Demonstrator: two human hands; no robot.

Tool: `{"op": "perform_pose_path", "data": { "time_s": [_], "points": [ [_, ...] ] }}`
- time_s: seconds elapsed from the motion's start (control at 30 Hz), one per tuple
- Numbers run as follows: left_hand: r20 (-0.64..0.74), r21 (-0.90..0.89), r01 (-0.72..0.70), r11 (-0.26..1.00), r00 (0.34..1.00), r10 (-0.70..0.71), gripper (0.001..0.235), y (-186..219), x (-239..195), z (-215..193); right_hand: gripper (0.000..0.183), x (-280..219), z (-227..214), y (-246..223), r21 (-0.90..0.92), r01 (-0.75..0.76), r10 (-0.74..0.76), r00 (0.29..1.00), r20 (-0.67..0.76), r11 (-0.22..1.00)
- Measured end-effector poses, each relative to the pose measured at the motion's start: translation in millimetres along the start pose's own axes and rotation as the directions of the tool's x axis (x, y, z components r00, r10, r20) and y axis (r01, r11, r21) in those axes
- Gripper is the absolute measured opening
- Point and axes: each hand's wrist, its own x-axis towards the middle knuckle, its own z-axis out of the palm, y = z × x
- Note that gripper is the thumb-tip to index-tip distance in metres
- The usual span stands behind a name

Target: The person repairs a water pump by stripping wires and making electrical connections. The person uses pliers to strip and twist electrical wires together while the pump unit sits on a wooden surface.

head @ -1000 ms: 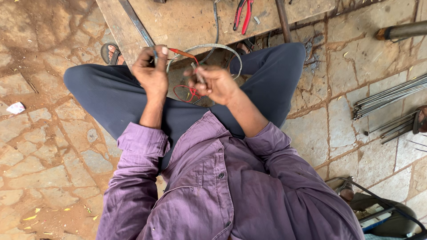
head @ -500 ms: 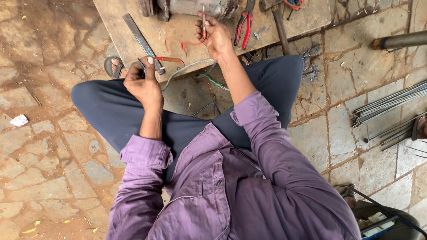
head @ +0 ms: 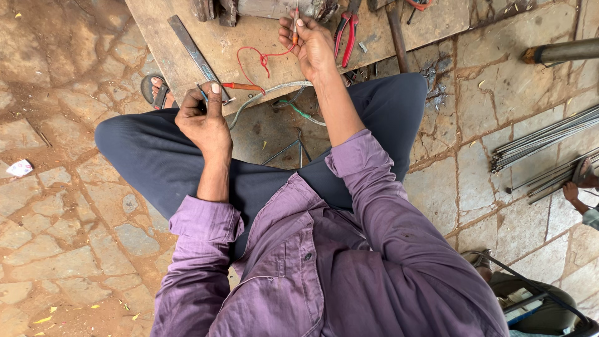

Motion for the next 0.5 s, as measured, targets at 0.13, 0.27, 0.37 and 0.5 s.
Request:
{"op": "perform_pose_path", "data": {
  "time_s": [0.13,0.27,0.37,0.5],
  "points": [
    [0.002,-0.01,0.006,1.0,1.0,-0.006,0.014,3,-2,1,0.027,0,-2,-4,0.089,-0.038,0.036,0.999,0.033,0.995],
    [-0.007,0.002,0.01,1.0,1.0,-0.01,0.013,1,-1,0,0.033,-7,-2,-6,0.124,-0.039,0.03,0.996,0.079,0.991],
    [-0.008,0.001,-0.005,1.0,1.0,0.005,0.014,-2,-2,0,0.035,-13,0,-2,0.131,-0.012,0.007,0.999,0.035,0.991],
    [-0.002,0.028,0.003,1.0,1.0,-0.003,0.014,-3,-2,-1,0.019,-7,-2,8,0.199,0.006,-0.002,1.0,-0.023,0.98]
  ]
}}
